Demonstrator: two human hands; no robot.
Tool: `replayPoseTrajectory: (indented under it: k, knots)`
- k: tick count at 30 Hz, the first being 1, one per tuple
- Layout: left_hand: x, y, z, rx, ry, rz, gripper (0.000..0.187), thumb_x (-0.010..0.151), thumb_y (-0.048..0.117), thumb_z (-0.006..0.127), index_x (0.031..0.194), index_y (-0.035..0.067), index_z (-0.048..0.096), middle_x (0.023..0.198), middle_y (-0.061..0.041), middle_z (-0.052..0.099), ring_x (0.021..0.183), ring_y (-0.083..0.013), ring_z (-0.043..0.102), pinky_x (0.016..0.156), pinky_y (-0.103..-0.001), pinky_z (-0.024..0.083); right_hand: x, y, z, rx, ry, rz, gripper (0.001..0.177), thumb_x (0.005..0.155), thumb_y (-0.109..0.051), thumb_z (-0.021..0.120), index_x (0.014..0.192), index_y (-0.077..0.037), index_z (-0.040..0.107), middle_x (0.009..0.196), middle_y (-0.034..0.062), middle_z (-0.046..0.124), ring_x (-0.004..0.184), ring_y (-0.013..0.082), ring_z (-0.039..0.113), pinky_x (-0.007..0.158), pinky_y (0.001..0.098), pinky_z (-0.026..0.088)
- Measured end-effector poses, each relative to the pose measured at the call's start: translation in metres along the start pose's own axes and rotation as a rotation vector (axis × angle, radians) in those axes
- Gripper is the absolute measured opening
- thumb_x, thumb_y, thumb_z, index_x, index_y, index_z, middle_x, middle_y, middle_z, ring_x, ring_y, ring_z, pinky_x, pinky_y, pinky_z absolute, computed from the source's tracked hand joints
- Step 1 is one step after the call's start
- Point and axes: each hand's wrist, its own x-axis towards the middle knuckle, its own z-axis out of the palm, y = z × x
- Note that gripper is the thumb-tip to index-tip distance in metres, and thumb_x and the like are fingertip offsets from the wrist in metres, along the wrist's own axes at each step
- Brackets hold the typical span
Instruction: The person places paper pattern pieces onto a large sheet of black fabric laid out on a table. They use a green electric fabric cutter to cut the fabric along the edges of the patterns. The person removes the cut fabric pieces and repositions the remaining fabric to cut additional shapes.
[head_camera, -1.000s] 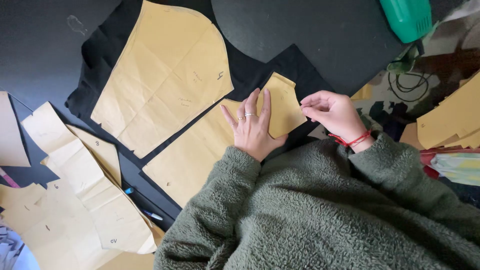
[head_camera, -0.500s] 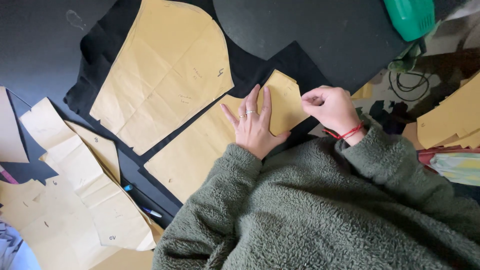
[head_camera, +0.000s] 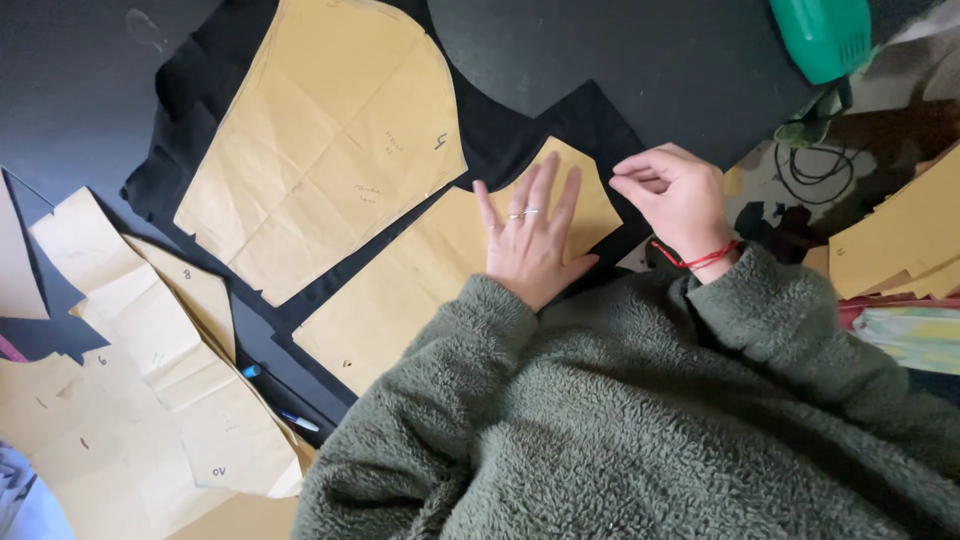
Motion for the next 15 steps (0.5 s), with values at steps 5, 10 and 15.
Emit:
replayPoseTrajectory:
  k: [5, 10, 15]
  knots:
    - [0.0, -0.001, 0.019, 0.104, 0.018, 0.129, 0.112, 0.072, 0.058, 0.082, 0.162, 0.014, 0.03, 0.17, -0.004, 0.022, 0.157, -0.0219, 0.024, 0.124, -0.073, 0.011, 0.008, -0.003, 0.008, 0.049, 0.044, -0.061, 0.012, 0.094, 0.001, 0.076, 0.106, 0.002, 0.075, 0.1, 0.0073, 0.073, 0.09, 0.0129, 0.075, 0.075, 0.0229, 0.06]
    - [-0.005, 0.002, 0.017, 0.112, -0.002, 0.127, 0.107, 0.077, 0.056, 0.079, 0.162, 0.013, 0.031, 0.17, -0.003, 0.023, 0.157, -0.0207, 0.024, 0.123, -0.073, 0.011, 0.01, 0.004, 0.01, 0.008, 0.055, -0.039, 0.012, 0.093, -0.001, 0.079, 0.103, 0.003, 0.073, 0.097, 0.0069, 0.076, 0.086, 0.0109, 0.075, 0.073, 0.0222, 0.059]
    - [-0.005, 0.001, 0.016, 0.121, -0.005, 0.111, 0.108, 0.076, 0.056, 0.079, 0.163, 0.016, 0.028, 0.171, -0.001, 0.022, 0.158, -0.0198, 0.023, 0.124, -0.073, 0.01, 0.014, 0.013, 0.013, 0.02, 0.041, 0.031, 0.01, 0.093, -0.005, 0.079, 0.098, 0.0, 0.072, 0.091, 0.0056, 0.076, 0.08, 0.0074, 0.072, 0.07, 0.0211, 0.057]
